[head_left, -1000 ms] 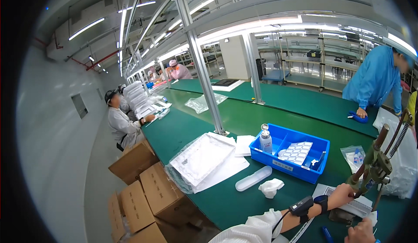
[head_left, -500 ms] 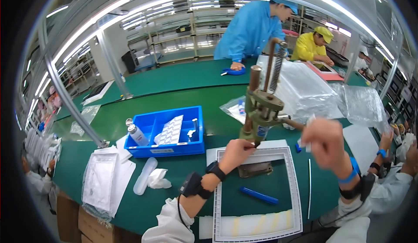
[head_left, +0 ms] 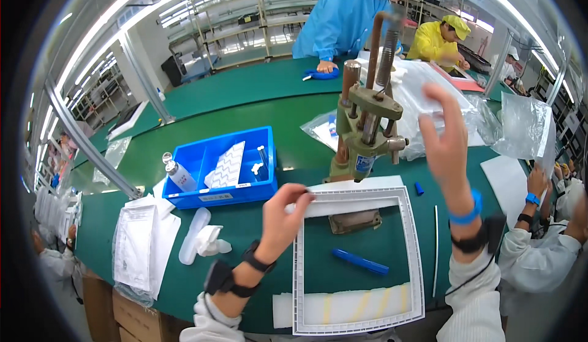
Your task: Applying foam strips and using a manual press to assemble rectangular frames on a manufacturing line.
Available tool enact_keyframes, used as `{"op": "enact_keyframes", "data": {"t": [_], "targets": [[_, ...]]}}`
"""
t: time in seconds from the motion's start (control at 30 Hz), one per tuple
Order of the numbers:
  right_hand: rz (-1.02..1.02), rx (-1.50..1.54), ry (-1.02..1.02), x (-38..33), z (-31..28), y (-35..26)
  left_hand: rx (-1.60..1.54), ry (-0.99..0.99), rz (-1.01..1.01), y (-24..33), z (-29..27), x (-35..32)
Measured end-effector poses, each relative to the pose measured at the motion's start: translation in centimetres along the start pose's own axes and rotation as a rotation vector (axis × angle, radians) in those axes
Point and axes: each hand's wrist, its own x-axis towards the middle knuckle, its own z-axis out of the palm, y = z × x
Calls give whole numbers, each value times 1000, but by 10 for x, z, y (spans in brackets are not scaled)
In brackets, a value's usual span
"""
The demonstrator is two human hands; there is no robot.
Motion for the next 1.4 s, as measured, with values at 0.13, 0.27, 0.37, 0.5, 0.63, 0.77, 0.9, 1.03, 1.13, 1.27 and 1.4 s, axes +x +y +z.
{"op": "enact_keyframes", "data": {"t": [0.13, 0.27, 0.37, 0.5, 0.63, 0.77, 0.9, 1.03, 1.13, 1.27, 1.4], "targets": [[42, 48, -642, -116, -13, -48, -185, 95, -112, -8, -42, -59], [51, 11, -954, -190, -7, -61, -169, 40, -202, -38, -52, -78], [64, -62, -1119, -199, 7, -57, -191, -3, -236, -52, -49, -86], [520, 209, -1194, -180, 10, -49, -230, -82, -260, -62, -49, -88], [1162, 707, -1156, -158, 19, -35, -179, -127, -242, -60, -48, -92], [1470, 955, -990, -157, 31, -22, -18, -186, -153, -58, -48, -92], [1498, 1006, -896, -157, 39, -16, 15, -185, -133, -53, -48, -92], [1489, 957, -901, -155, 43, -14, 66, -197, -115, -52, -49, -93], [1517, 921, -881, -157, 46, -9, 53, -191, -106, -48, -47, -92], [1481, 923, -878, -157, 46, -8, 49, -196, -101, -49, -47, -92], [1457, 901, -879, -157, 47, -14, 43, -189, -118, -48, -48, -93]]}}
